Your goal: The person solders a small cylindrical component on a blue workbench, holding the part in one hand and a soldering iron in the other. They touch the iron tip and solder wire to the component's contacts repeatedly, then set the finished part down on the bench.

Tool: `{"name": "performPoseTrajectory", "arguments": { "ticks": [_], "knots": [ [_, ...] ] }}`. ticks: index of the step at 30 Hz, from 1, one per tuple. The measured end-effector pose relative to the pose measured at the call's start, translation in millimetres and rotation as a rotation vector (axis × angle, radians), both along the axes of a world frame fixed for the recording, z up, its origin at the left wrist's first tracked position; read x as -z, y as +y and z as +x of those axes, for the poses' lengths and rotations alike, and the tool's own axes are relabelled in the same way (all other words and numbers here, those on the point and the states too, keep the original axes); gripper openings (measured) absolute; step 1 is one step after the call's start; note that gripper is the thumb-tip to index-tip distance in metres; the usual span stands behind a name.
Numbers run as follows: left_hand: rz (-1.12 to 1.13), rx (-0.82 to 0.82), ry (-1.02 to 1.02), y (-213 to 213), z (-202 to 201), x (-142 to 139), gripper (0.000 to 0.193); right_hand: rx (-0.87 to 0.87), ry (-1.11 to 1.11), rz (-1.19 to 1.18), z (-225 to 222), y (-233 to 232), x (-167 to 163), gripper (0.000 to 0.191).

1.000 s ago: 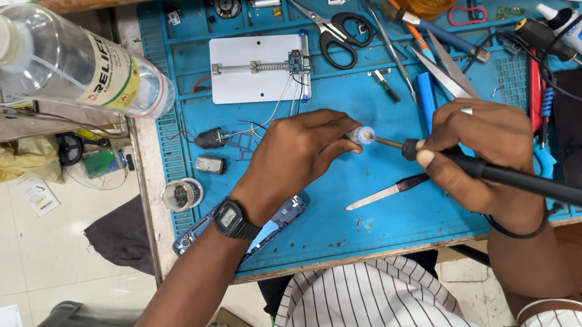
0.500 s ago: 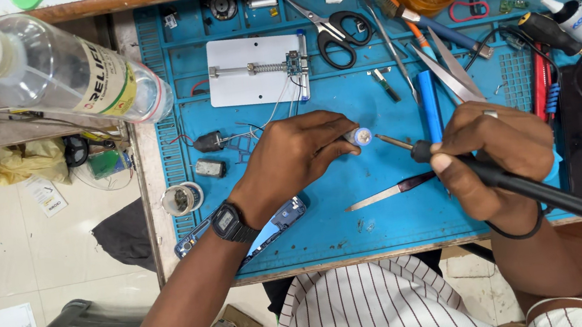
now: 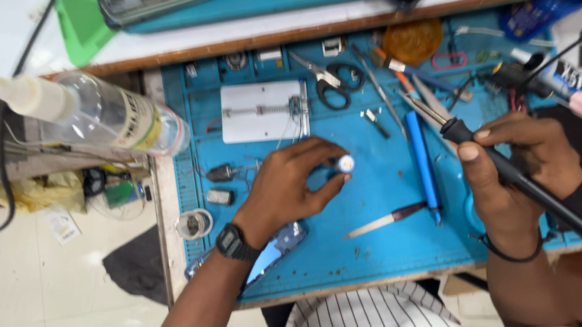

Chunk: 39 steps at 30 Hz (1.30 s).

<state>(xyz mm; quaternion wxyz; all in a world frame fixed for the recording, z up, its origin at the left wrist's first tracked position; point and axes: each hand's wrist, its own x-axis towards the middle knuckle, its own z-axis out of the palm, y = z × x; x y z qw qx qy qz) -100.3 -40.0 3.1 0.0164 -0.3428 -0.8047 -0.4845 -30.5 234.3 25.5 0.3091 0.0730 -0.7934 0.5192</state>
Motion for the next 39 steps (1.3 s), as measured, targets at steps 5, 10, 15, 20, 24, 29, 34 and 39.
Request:
{"name": "performPoseTrajectory", "arguments": {
  "ticks": [5, 10, 15, 20, 24, 29, 34, 39],
  "knots": [
    [-0.088, -0.041, 0.0, 13, 2, -19, 0.024, 0.084, -0.026, 0.143, -5, 14, -18, 0.027],
    [-0.121, -0.078, 0.056, 27, 8, -30, 0.026, 0.03, -0.015, 0.122, -6, 16, -34, 0.022],
    [-0.158, -0.098, 0.068, 37, 17, -34, 0.026, 0.011, 0.002, 0.138, 0, 18, -46, 0.022],
    [-0.167, -0.085, 0.099, 40, 23, -35, 0.024, -0.017, -0.003, 0.123, 3, 19, -48, 0.023],
    [-0.195, -0.091, 0.101, 38, 23, -34, 0.024, -0.037, -0.031, 0.101, 2, 18, -43, 0.023],
    [-0.212, -0.1, 0.159, 33, 26, -31, 0.025, -0.043, -0.04, 0.121, 3, 11, -37, 0.022],
    [-0.22, -0.11, 0.154, 27, 31, -27, 0.025, -0.059, -0.045, 0.142, 8, 3, -33, 0.02],
    [-0.217, -0.117, 0.139, 21, 38, -24, 0.025, -0.083, -0.037, 0.164, 13, -2, -29, 0.021]
  ]
}}
